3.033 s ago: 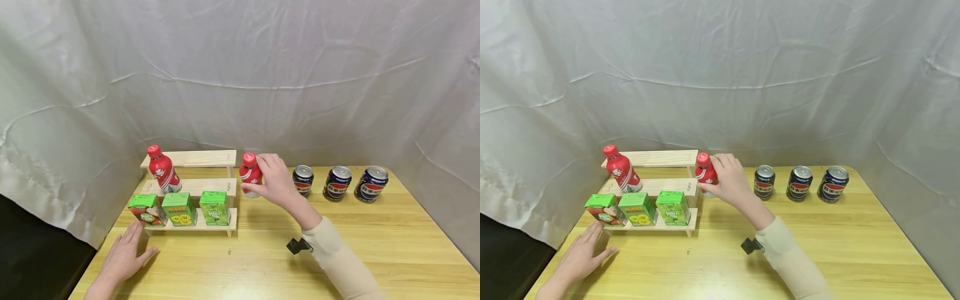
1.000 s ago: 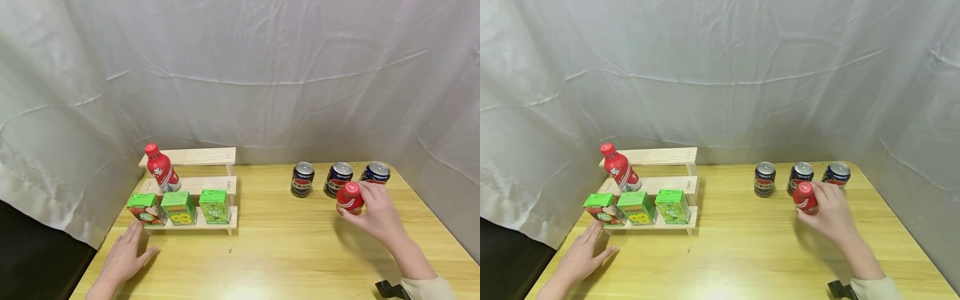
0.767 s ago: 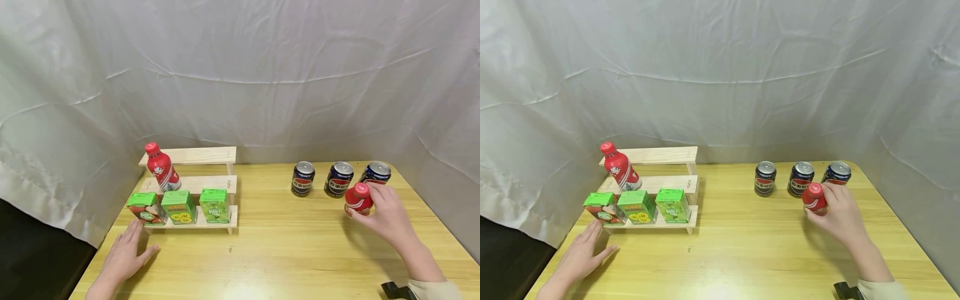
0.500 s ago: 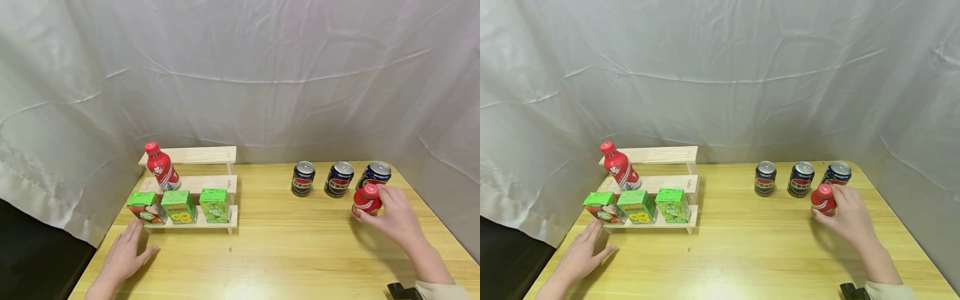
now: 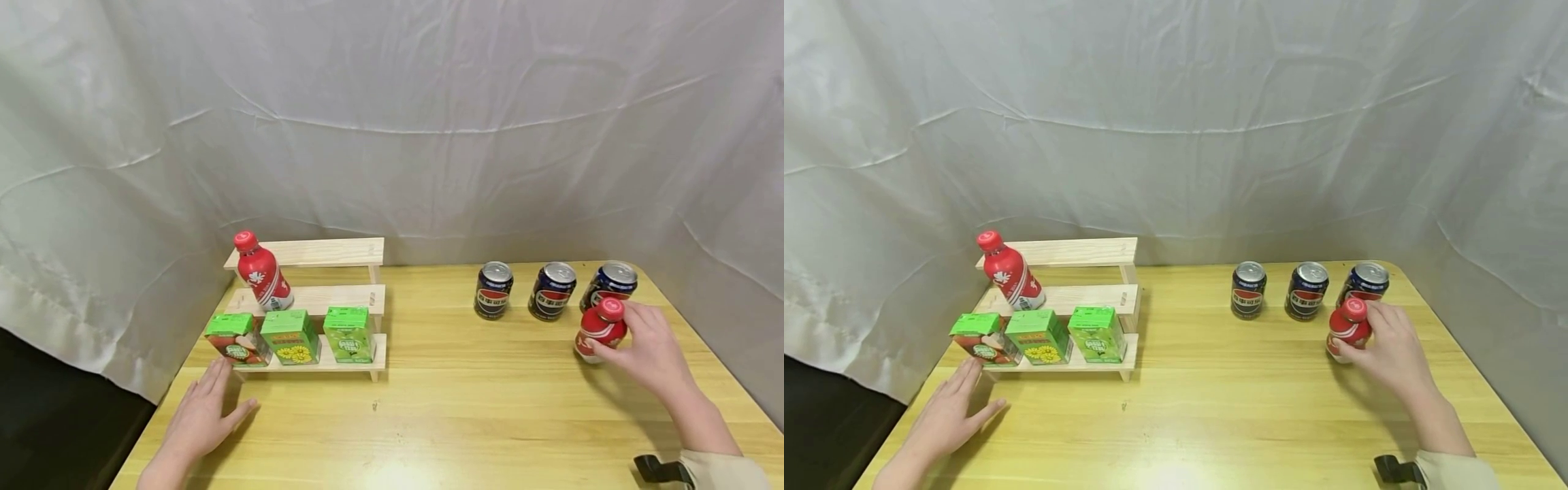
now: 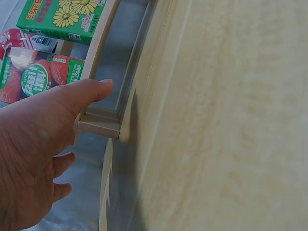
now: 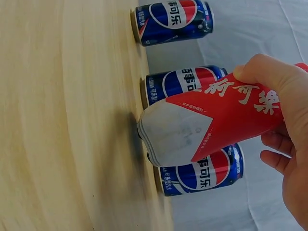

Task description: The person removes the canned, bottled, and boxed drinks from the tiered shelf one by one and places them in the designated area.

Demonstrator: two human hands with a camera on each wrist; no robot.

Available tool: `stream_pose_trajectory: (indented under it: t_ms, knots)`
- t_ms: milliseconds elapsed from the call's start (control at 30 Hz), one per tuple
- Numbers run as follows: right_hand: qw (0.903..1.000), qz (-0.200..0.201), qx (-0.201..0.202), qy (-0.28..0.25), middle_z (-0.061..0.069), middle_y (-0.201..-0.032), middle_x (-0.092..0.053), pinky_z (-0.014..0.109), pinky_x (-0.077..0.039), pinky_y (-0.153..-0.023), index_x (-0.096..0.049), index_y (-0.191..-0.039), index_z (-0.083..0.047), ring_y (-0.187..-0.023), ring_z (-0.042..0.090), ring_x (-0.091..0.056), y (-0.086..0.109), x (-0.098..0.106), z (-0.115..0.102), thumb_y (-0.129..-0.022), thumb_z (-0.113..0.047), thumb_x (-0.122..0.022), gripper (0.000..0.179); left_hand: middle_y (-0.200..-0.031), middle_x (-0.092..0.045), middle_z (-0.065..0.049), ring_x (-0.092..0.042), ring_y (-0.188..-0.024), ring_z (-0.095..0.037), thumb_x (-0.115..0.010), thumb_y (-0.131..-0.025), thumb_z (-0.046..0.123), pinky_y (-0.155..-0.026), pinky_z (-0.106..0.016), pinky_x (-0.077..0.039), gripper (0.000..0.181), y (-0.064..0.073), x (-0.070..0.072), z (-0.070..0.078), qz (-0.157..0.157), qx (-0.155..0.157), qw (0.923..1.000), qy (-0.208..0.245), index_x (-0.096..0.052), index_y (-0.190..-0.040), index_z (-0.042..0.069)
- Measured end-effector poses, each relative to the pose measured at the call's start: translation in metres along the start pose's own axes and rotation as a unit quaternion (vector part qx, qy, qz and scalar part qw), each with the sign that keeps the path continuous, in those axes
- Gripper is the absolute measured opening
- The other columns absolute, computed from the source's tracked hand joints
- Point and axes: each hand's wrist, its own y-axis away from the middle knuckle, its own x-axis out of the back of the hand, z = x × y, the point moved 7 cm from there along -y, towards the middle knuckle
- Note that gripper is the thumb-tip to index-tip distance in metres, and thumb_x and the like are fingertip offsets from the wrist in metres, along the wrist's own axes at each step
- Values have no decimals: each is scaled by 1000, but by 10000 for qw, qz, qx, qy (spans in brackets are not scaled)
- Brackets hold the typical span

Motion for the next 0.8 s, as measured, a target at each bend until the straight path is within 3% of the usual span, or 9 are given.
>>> stream_pose_trajectory:
  t_ms: [800]
  knots:
    - [9971,-551,-452,-259,34,-111,-56,56,-36,-85,-53,-113,8,-103,46,-43,-8,-12,21,-65,-17,-85,63,-153,-23,-37,-24,-143,-50,-61,-89,57,-111,-69,-22,101,0,0,2,-55,36,10000,3,-20,-150,-12]
